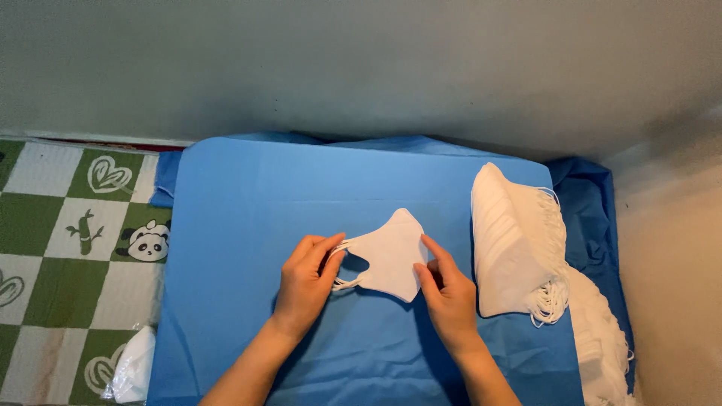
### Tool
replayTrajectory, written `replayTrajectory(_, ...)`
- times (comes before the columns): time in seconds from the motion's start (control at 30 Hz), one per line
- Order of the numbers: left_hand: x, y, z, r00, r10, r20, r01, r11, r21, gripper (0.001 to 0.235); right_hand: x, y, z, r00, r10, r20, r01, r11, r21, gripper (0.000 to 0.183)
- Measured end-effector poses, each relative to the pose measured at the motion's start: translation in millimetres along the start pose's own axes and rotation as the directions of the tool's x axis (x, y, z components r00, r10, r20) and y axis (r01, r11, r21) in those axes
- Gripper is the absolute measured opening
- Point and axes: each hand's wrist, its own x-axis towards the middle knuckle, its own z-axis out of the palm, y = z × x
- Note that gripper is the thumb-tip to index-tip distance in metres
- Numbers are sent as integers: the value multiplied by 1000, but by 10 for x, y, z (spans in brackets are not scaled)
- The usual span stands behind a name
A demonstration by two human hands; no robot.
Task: The person is counting and packaging face masks into a plastic bag.
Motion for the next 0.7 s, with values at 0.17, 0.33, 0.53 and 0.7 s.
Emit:
replayTrajectory(0.17,15,-9,56,989,145,-3,-142,970,198,21,-22,193,85,994,-108,-31,99,972,-212,40)
replayTrajectory(0.33,-1,-31,69,990,139,-21,-131,966,223,22,-29,98,96,982,-174,-72,151,955,-254,39)
replayTrajectory(0.53,1,-118,93,985,172,23,-166,894,416,26,-1,143,114,950,-311,-38,257,844,-471,34)
replayTrajectory(0.7,-10,-119,70,987,162,-1,-154,938,312,26,-1,85,98,913,-405,-56,310,776,-549,30)
